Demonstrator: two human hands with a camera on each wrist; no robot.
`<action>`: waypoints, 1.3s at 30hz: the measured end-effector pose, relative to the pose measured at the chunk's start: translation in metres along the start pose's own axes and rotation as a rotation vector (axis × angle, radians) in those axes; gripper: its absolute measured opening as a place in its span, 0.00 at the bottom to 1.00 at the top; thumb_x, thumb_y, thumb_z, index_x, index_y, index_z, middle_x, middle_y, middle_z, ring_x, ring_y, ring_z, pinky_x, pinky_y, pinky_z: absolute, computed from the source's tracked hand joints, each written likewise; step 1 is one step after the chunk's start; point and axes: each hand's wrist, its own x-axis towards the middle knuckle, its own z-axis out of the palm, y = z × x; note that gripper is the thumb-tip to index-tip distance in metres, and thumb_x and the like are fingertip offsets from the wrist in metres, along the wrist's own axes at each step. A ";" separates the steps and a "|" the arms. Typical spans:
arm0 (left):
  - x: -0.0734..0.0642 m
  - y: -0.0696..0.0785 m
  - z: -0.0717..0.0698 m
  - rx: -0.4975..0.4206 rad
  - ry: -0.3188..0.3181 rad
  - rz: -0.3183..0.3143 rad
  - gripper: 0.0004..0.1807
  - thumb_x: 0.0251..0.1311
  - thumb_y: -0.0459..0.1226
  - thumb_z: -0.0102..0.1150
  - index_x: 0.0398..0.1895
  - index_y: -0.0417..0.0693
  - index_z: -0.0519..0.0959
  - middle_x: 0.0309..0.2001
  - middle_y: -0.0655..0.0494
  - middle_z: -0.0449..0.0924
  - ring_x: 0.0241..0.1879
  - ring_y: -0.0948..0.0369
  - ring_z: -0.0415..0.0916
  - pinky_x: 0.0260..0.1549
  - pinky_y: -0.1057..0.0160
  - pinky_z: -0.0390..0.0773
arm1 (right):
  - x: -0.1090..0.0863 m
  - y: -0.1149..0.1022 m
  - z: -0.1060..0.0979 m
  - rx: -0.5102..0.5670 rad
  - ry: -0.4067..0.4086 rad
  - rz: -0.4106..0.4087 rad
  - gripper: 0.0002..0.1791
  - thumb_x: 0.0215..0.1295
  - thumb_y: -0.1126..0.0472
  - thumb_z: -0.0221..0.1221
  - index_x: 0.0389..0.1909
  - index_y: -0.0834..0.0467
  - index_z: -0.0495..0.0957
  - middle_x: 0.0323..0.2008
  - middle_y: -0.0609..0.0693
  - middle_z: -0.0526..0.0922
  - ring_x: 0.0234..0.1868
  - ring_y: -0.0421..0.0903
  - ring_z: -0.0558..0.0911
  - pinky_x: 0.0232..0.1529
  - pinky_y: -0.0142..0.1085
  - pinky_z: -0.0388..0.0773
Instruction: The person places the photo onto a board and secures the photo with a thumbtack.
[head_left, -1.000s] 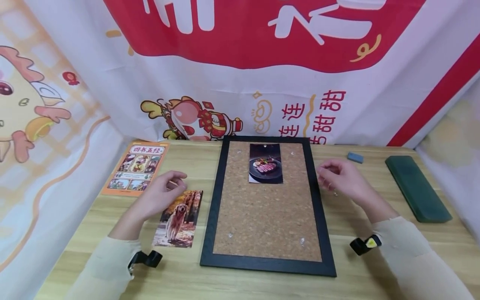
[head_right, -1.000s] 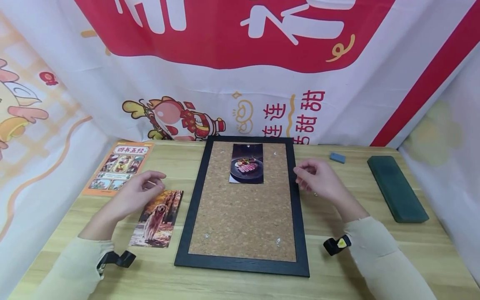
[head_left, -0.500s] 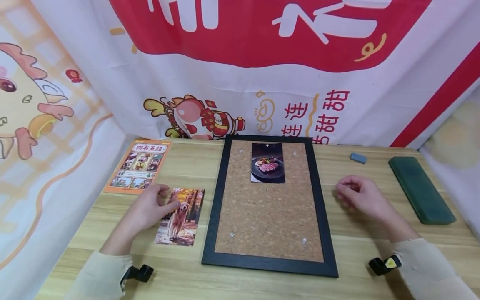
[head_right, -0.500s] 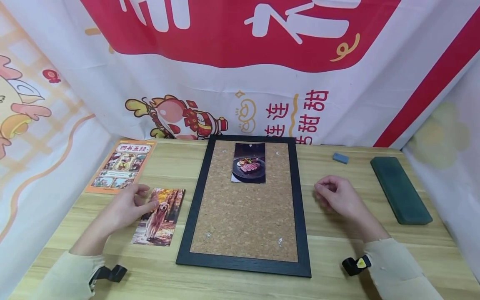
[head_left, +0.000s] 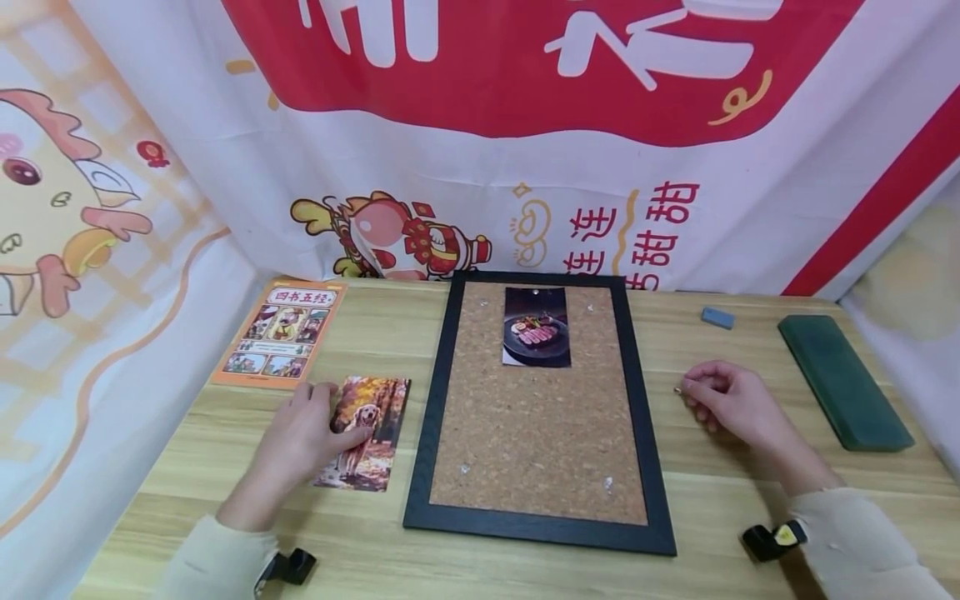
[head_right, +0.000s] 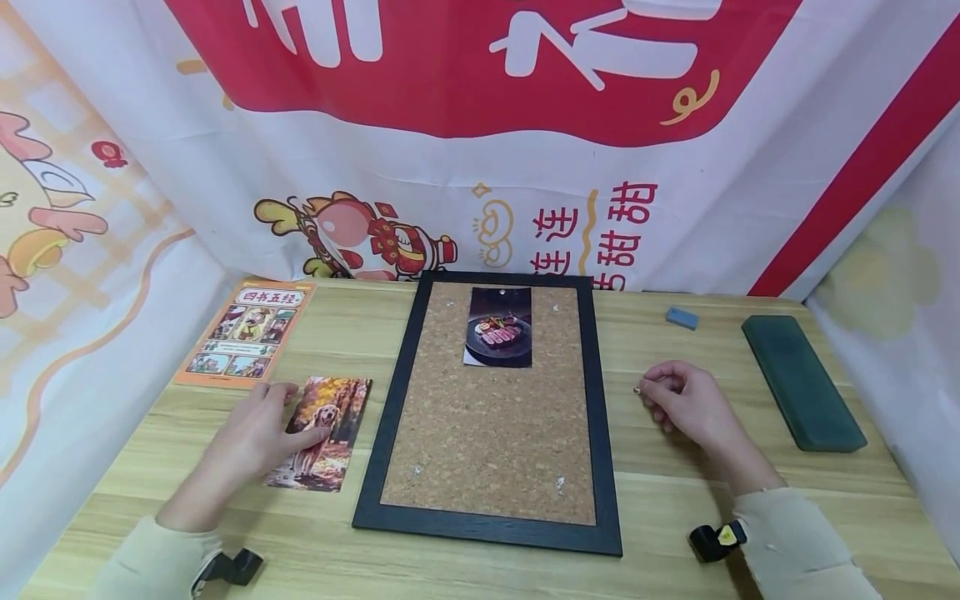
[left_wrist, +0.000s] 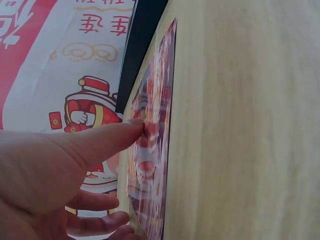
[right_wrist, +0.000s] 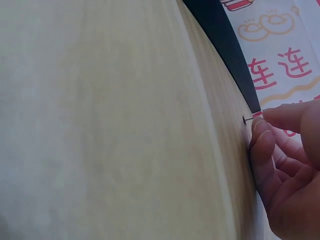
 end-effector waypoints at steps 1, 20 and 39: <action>-0.001 0.001 0.000 0.008 0.003 -0.003 0.57 0.60 0.62 0.76 0.76 0.27 0.66 0.62 0.24 0.72 0.58 0.29 0.76 0.57 0.30 0.79 | 0.000 0.000 0.001 -0.007 0.000 0.002 0.23 0.83 0.49 0.59 0.61 0.65 0.76 0.37 0.54 0.85 0.31 0.48 0.82 0.30 0.37 0.85; -0.004 -0.001 0.005 -0.077 0.045 -0.022 0.45 0.63 0.49 0.78 0.74 0.30 0.69 0.58 0.29 0.75 0.55 0.37 0.78 0.55 0.35 0.81 | 0.007 -0.010 0.004 -0.092 -0.042 0.083 0.20 0.81 0.53 0.61 0.61 0.64 0.79 0.34 0.53 0.83 0.31 0.50 0.81 0.30 0.38 0.83; 0.017 -0.003 -0.002 -0.127 -0.027 0.000 0.52 0.69 0.58 0.70 0.81 0.34 0.61 0.68 0.29 0.76 0.66 0.33 0.76 0.63 0.32 0.77 | 0.005 -0.013 0.004 -0.116 -0.034 0.097 0.19 0.81 0.53 0.62 0.58 0.64 0.80 0.32 0.52 0.83 0.31 0.50 0.80 0.30 0.38 0.82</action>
